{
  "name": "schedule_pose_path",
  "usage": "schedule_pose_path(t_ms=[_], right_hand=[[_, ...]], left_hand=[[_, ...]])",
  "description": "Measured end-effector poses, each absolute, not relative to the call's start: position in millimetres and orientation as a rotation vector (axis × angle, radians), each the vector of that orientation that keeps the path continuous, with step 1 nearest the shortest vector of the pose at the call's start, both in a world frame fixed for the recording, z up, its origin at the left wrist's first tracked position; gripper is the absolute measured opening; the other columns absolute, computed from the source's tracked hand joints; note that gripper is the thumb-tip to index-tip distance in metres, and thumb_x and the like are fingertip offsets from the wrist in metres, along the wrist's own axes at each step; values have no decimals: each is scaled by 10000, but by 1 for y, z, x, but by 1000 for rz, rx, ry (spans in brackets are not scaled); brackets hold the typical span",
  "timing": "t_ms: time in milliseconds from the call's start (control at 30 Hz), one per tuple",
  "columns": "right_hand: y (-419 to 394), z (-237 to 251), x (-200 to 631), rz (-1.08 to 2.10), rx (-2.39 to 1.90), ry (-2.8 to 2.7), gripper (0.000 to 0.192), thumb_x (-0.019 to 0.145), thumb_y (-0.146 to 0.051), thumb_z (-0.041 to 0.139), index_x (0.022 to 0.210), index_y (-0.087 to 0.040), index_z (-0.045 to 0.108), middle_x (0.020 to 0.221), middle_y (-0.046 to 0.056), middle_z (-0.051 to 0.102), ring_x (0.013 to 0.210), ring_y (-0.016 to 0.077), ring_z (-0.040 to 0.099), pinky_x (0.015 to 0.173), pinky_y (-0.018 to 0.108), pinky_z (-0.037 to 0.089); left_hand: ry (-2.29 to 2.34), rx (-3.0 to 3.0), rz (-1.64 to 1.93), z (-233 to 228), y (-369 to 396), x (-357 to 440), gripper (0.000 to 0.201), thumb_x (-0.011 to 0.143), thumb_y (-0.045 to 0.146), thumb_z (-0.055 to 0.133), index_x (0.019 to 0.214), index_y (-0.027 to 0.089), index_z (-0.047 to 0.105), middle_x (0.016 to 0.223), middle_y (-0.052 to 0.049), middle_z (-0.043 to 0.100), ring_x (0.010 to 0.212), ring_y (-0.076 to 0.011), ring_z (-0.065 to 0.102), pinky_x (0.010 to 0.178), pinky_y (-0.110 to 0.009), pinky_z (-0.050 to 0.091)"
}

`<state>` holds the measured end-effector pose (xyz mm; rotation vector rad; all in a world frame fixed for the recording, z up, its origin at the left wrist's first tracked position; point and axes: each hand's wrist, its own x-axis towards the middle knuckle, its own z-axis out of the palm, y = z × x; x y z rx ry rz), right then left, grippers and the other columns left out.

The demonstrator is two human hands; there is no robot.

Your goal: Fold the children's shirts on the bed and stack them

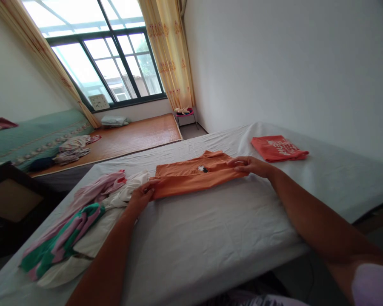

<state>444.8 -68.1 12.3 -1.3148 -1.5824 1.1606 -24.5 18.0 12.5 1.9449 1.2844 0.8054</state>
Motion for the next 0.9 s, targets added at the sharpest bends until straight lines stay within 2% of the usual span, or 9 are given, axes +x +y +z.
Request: schedule_pose_path(t_ms=[100, 167, 267, 400, 533, 600, 667, 767, 900], right_hand=[[-76, 14, 454, 1258, -1384, -1707, 573, 609, -525, 774, 1068, -188, 709, 952, 40, 703, 829, 167, 627, 730, 261, 466], [-80, 15, 459, 1226, -1491, -1830, 535, 663, -580, 713, 1012, -174, 730, 719, 13, 675, 662, 139, 593, 621, 242, 435], [-79, 20, 459, 869, -1719, -1886, 487, 802, -617, 554, 911, -181, 741, 580, 9, 623, 556, 136, 554, 552, 242, 395], [-68, 19, 428, 179, -1690, -1875, 350, 889, -471, 491, 913, -209, 722, 838, 60, 715, 783, 194, 639, 724, 287, 452], [-63, 5, 387, 302, -1286, -2246, 339, 897, -437, 500, 1113, -254, 687, 1167, 55, 680, 1144, 223, 561, 1004, 338, 378], [-61, 0, 382, 403, -1284, -2327, 348, 903, -456, 488, 1104, -264, 696, 1162, 46, 683, 1142, 229, 563, 1002, 337, 376], [-53, 1, 388, 415, -1421, -2277, 351, 922, -451, 453, 1013, -250, 725, 1037, 51, 718, 994, 226, 623, 906, 320, 422], [-27, 12, 411, 325, -1679, -2163, 302, 908, -411, 491, 927, -232, 734, 910, 51, 730, 841, 210, 645, 789, 285, 434], [23, 23, 431, 288, -1998, -1917, 273, 857, -382, 587, 1018, -197, 706, 1054, 98, 716, 976, 234, 638, 830, 271, 430]], left_hand=[[1168, 1987, 595, 18, 16, -33, 471, 698, 410, 591, 1081, 167, 719, 1020, -72, 716, 925, -231, 632, 798, -305, 502], [1128, 2094, 411, 24, 12, -38, 431, 696, 399, 590, 1045, 193, 737, 1048, -60, 719, 964, -237, 634, 848, -310, 490], [1243, 2306, 204, 36, 5, -42, 386, 743, 401, 546, 1031, 240, 747, 1040, -44, 721, 935, -232, 642, 858, -310, 478], [1531, 2579, 263, 45, -1, -34, 374, 809, 417, 486, 990, 231, 756, 1027, -86, 688, 949, -258, 622, 877, -349, 451], [1426, 2675, 276, 39, -9, -17, 298, 836, 368, 475, 880, 231, 735, 1005, -70, 683, 932, -229, 619, 823, -303, 441], [1398, 2654, 160, 36, -11, -13, 249, 827, 369, 500, 811, 240, 712, 891, -52, 693, 824, -214, 629, 714, -283, 432], [1461, 2637, 88, 37, -10, -13, 256, 824, 408, 516, 737, 240, 688, 799, -47, 692, 754, -220, 628, 650, -283, 410], [1595, 2611, 92, 42, 9, -14, 300, 847, 429, 482, 735, 241, 687, 767, -49, 703, 748, -233, 642, 658, -291, 419], [1610, 2657, 163, 40, 61, -4, 350, 853, 290, 451, 1109, 196, 671, 1151, -98, 686, 1082, -240, 615, 916, -301, 427]])
